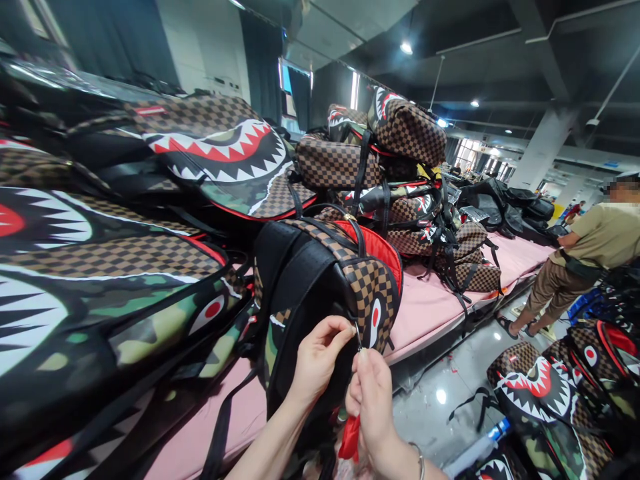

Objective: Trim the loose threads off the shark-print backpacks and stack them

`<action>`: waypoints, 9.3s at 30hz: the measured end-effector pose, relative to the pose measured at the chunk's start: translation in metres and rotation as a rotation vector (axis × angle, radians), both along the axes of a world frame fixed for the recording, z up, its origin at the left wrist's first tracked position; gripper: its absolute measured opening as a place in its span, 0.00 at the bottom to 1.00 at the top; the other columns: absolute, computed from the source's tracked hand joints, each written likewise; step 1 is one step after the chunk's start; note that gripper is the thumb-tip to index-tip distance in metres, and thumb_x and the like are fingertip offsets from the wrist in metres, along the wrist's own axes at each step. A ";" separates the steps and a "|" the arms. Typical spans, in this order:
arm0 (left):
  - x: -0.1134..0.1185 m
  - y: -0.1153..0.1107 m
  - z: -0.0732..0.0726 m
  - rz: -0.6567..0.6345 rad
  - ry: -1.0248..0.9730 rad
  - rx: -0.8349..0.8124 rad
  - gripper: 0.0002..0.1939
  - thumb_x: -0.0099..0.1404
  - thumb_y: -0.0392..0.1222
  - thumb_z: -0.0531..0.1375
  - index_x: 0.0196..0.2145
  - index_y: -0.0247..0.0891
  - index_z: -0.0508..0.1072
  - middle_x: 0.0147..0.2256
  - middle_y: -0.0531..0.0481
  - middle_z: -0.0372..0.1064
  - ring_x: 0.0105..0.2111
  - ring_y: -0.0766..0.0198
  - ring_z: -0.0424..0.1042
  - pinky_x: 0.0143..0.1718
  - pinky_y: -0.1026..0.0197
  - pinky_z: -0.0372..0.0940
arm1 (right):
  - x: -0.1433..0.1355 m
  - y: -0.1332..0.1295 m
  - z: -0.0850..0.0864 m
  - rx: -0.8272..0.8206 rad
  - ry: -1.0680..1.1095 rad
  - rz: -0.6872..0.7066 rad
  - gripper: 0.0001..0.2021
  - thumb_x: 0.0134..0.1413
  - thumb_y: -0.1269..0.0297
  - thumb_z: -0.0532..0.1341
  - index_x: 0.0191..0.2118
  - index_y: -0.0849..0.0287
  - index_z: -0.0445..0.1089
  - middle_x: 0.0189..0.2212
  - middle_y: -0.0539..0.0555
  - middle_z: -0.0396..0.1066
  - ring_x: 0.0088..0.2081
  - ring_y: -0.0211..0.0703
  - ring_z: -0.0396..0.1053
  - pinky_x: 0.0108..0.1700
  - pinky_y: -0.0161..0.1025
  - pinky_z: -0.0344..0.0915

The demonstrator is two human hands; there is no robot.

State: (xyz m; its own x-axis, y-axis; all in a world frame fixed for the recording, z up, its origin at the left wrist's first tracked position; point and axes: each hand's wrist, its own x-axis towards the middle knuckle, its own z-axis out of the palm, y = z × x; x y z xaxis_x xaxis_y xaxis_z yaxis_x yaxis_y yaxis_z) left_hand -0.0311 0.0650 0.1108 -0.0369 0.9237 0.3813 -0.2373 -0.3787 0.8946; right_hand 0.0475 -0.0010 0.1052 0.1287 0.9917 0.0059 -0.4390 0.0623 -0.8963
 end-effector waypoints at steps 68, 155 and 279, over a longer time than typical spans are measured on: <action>-0.074 0.113 0.147 0.554 0.920 0.152 0.25 0.63 0.52 0.40 0.37 0.37 0.72 0.44 0.44 0.70 0.48 0.56 0.65 0.49 0.56 0.58 | 0.041 0.057 0.026 0.590 -0.728 -0.247 0.11 0.57 0.61 0.54 0.44 0.59 0.60 0.27 0.51 0.70 0.28 0.39 0.70 0.31 0.33 0.67; -0.058 -0.029 0.022 0.496 0.343 0.014 0.09 0.53 0.43 0.61 0.32 0.40 0.77 0.31 0.49 0.74 0.31 0.59 0.72 0.34 0.59 0.67 | -0.004 0.098 0.118 1.016 -1.115 -0.184 0.12 0.56 0.57 0.53 0.40 0.60 0.63 0.27 0.51 0.69 0.24 0.35 0.66 0.29 0.31 0.62; -0.040 0.030 0.018 1.038 0.200 0.347 0.06 0.59 0.39 0.56 0.26 0.38 0.65 0.31 0.50 0.63 0.36 0.62 0.65 0.43 0.56 0.60 | 0.022 0.089 0.074 1.187 -1.669 -0.353 0.09 0.61 0.64 0.51 0.37 0.59 0.68 0.32 0.54 0.68 0.31 0.41 0.61 0.32 0.38 0.53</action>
State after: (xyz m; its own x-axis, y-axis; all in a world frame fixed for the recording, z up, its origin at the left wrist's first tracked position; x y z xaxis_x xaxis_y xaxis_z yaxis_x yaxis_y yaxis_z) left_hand -0.0710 0.0949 0.1286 -0.6388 0.3222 0.6987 0.4766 -0.5471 0.6881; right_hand 0.0696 0.0884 0.1787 -0.5337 0.3598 0.7653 0.7256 0.6596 0.1959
